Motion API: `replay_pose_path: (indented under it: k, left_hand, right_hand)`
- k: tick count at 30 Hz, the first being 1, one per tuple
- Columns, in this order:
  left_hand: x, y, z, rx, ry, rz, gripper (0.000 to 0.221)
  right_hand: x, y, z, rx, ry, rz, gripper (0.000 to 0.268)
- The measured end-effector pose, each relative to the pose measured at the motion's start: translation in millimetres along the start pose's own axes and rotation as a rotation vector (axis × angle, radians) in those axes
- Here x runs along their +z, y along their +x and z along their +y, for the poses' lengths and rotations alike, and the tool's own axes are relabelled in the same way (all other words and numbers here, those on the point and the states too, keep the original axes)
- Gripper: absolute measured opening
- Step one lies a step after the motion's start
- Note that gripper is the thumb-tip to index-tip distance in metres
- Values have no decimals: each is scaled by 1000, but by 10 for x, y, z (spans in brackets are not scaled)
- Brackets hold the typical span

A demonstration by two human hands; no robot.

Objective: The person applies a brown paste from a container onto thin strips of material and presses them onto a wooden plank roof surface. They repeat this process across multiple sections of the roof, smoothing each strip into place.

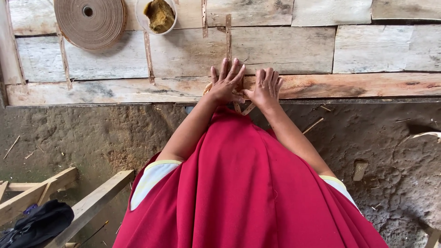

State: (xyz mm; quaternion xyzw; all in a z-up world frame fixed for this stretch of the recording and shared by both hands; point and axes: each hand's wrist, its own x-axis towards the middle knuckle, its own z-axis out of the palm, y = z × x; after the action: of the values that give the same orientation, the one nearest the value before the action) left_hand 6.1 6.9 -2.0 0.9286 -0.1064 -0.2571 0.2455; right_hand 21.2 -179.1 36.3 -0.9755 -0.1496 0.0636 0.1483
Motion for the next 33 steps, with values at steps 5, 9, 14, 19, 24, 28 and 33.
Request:
replay_pose_path:
  k: [5,9,14,19,24,28,33]
  left_hand:
    - [-45,-25,34,3,33,-26,121]
    - [-123,-53,61,-8,-26,-39,90]
    - [71,56,-136,10,-143,29,71]
    - [6,7,-185,58,-536,153,66]
    - [-65,-29,-245,80,-749,360,42]
    - [-584,-452,-239,100,-1064,333,43]
    - [-1005,-831,-904,23,-1262,452,47]
  right_hand:
    - [27,-129,20,-38,-36,38,74]
    - [83,-198,42,-49,-80,42,69]
    - [112,-351,62,-85,-39,50,70]
    - [137,-200,197,79,166,-35,46]
    - [-519,16,-387,-54,732,67,28]
    - [-880,245,-1145,-128,928,-18,31]
    - [-849,701,-2034,-224,1216,-57,25]
